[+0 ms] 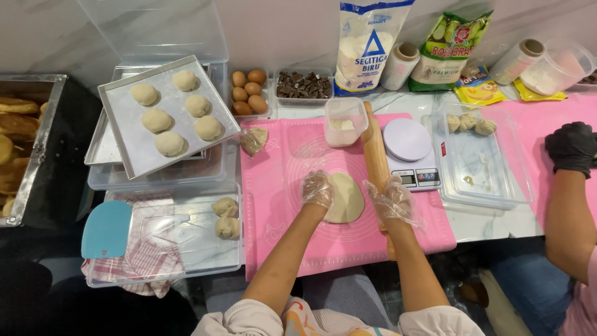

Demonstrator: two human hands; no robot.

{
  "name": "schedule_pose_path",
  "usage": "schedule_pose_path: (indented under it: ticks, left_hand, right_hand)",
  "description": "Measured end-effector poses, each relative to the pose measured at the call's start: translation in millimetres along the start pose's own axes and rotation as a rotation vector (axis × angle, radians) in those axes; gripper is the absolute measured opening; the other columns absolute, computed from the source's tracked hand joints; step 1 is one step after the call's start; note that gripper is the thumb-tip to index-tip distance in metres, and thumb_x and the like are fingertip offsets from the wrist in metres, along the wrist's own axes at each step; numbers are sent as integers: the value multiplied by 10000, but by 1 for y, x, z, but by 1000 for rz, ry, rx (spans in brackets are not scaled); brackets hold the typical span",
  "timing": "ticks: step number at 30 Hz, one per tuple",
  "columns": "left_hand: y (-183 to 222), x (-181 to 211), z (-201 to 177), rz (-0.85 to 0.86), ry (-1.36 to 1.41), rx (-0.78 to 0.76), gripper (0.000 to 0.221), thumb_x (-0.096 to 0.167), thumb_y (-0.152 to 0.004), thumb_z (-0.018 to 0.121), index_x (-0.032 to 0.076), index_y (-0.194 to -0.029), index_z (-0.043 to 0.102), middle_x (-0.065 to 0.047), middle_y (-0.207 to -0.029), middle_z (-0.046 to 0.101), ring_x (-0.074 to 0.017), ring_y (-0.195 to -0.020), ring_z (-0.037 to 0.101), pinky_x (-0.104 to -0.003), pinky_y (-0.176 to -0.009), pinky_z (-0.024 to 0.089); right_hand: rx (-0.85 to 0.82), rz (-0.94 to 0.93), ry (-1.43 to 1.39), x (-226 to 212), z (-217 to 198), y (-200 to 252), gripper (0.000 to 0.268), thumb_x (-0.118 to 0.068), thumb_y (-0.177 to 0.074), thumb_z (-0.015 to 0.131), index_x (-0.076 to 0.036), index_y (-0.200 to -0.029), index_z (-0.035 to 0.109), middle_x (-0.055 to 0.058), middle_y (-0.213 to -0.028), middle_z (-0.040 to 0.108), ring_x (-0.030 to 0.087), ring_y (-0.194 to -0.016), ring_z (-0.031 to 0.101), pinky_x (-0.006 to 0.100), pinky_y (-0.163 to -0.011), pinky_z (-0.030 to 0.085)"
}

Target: The person is shaping dough by rolling it into balls between their palms and then flattening each ball with a wooden rolling pin on a silicone mat.

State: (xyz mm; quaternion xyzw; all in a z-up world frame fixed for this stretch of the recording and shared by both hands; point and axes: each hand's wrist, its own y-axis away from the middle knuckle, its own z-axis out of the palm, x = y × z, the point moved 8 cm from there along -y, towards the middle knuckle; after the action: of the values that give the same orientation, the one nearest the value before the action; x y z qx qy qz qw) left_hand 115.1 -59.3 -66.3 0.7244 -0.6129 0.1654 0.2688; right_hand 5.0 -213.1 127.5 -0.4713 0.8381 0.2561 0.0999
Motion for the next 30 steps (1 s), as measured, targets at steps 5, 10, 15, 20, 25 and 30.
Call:
schedule_pose_path:
  ticks: [5,10,15,20,25,30]
  left_hand:
    - [27,18,-29,5,-80,-47,333,154,-786,353,114,-1077,509,-117,-1017,550,-303,-1022,520,-453,-792,467]
    - [37,23,-36,34,74,-67,331,144,-808,307,101,-1061,515,-133,-987,567,-318,-1025,528,-461,-814,460]
    - [38,27,-38,227,338,14,275,176,-816,422,141,-1073,515,-144,-1032,548,-326,-1053,499,-407,-879,432]
    - [75,-2,-111,232,227,367,345,197,-805,466,69,-1125,494,-196,-1052,510,-347,-1033,485,-420,-874,420]
    - [129,-7,-170,355,205,809,317,145,-807,505,34,-1105,499,-158,-1096,503,-274,-1087,441,-376,-926,388]
    - [117,-31,-156,147,385,614,359,217,-833,454,89,-1168,451,-140,-1258,367,-264,-1157,391,-336,-805,527]
  right_hand:
    - [21,-90,98,16,30,-48,569,-516,-759,515,-101,-1134,407,175,-1046,571,363,-1020,534,500,-837,440]
    - [38,-174,175,25,61,-95,630,-481,-785,473,-34,-1215,368,226,-1098,548,390,-1055,509,529,-843,430]
    - [112,-323,135,32,65,-139,566,-506,-808,471,-84,-1181,425,153,-1111,547,301,-1096,482,448,-895,399]
    - [201,-468,86,17,48,-204,514,-529,-829,469,-128,-1151,476,87,-1123,547,221,-1133,457,375,-941,371]
    - [182,-607,214,-104,-9,-200,302,-420,-815,393,-149,-810,526,25,-799,537,174,-733,517,318,-688,393]
    - [300,-1086,1253,-199,24,-205,300,-11,-834,435,-80,-1122,488,72,-1074,546,163,-933,575,268,-788,518]
